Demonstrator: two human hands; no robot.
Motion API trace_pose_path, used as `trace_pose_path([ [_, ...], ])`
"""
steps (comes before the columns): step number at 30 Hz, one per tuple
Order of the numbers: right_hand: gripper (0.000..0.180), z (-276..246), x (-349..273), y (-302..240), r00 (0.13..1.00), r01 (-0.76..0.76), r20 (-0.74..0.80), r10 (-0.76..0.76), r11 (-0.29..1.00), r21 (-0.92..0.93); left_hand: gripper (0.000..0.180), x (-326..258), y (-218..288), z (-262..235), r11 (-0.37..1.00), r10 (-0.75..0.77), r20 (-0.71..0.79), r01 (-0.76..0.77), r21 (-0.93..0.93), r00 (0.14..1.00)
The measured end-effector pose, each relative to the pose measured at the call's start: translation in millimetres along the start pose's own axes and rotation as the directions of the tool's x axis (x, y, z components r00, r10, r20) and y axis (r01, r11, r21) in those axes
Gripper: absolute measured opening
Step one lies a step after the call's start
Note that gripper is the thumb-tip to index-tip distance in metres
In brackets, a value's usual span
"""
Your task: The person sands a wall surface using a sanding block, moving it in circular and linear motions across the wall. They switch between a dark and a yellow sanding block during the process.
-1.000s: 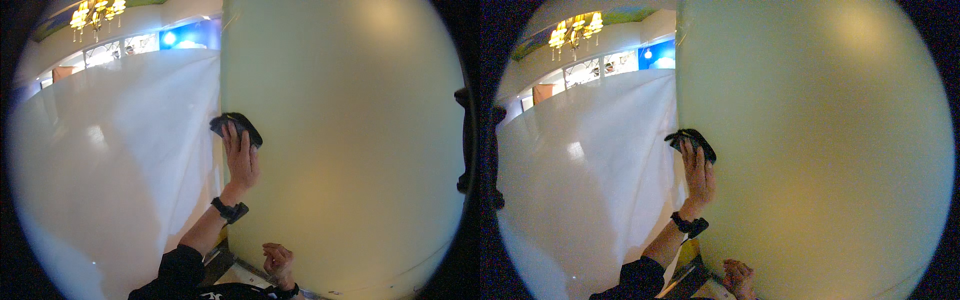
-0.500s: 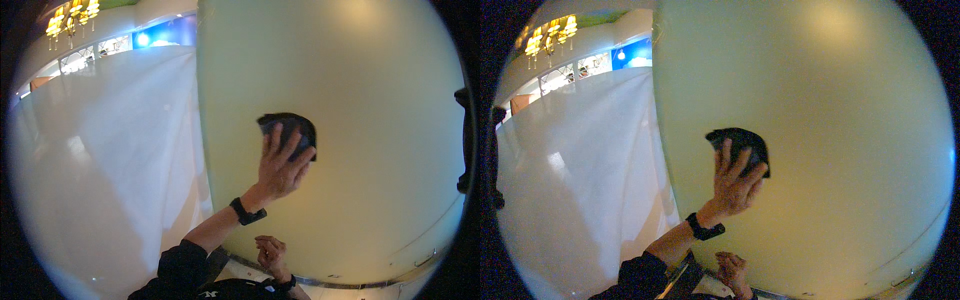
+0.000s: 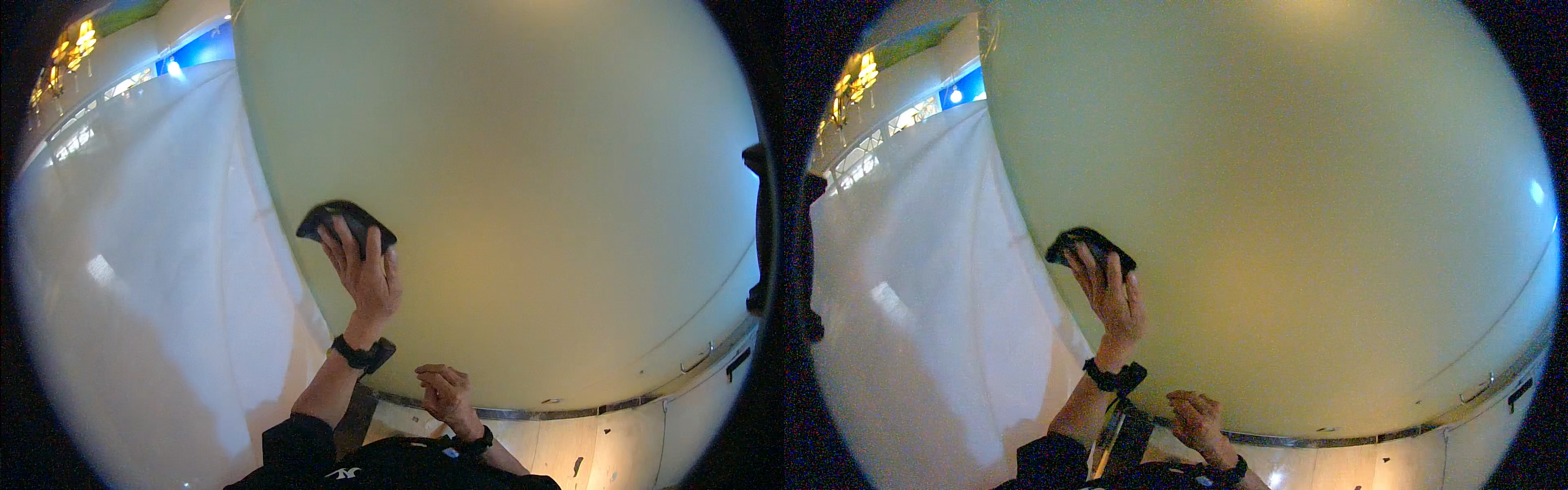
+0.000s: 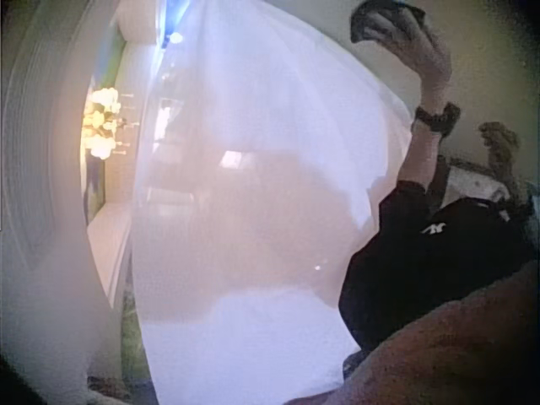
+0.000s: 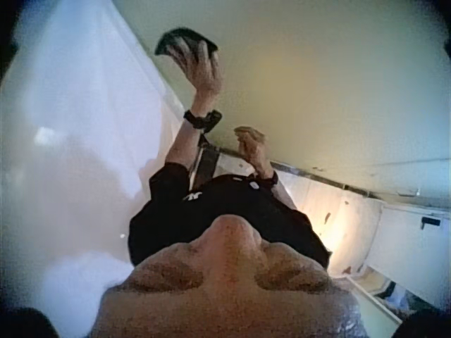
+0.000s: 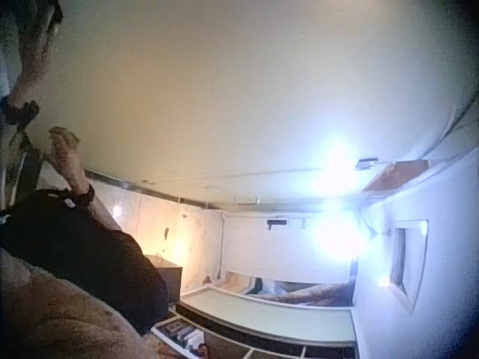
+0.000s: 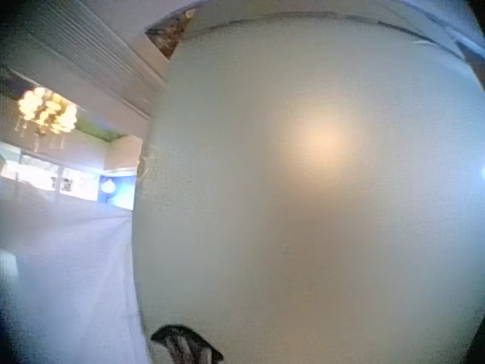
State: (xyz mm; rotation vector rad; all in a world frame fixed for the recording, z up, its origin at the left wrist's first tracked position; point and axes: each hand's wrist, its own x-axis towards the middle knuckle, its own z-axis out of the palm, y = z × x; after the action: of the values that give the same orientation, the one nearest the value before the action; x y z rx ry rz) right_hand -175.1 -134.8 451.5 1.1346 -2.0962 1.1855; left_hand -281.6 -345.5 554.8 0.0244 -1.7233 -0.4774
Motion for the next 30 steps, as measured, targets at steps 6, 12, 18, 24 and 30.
trace_pose_path([
  [6, 0.03, -6.8, -14.3, -17.0, 0.995, -0.097, -0.033, 0.096, 0.995, -0.026, 0.032, 28.7, 64.0, -6.2, 0.98, 0.197, 0.151, -0.19, -0.062, 0.969],
  [12, 0.022, 1.6, -0.6, -25.2, 0.991, -0.028, -0.133, 0.02, 0.998, -0.06, 0.03, -76.6, 32.5, -5.1, 0.912, 0.403, 0.181, -0.378, -0.16, 0.897],
  [18, 0.029, -0.8, -36.4, -5.7, 0.991, -0.116, -0.062, 0.116, 0.993, 0.001, 0.049, -120.1, -54.1, -19.5, 0.964, -0.258, 0.051, 0.26, -0.06, 0.965],
  [24, 0.029, 7.4, -48.8, 0.4, 0.991, -0.111, -0.078, 0.109, 0.994, -0.019, 0.037, -137.8, -5.0, 9.0, 0.996, 0.076, 0.079, -0.072, -0.055, 0.994],
  [30, 0.029, 7.3, -47.9, 1.9, 0.992, -0.092, -0.093, 0.09, 0.996, -0.01, 0.035, -231.6, 13.3, -3.3, 0.966, 0.246, 0.31, -0.206, -0.155, 0.919],
])
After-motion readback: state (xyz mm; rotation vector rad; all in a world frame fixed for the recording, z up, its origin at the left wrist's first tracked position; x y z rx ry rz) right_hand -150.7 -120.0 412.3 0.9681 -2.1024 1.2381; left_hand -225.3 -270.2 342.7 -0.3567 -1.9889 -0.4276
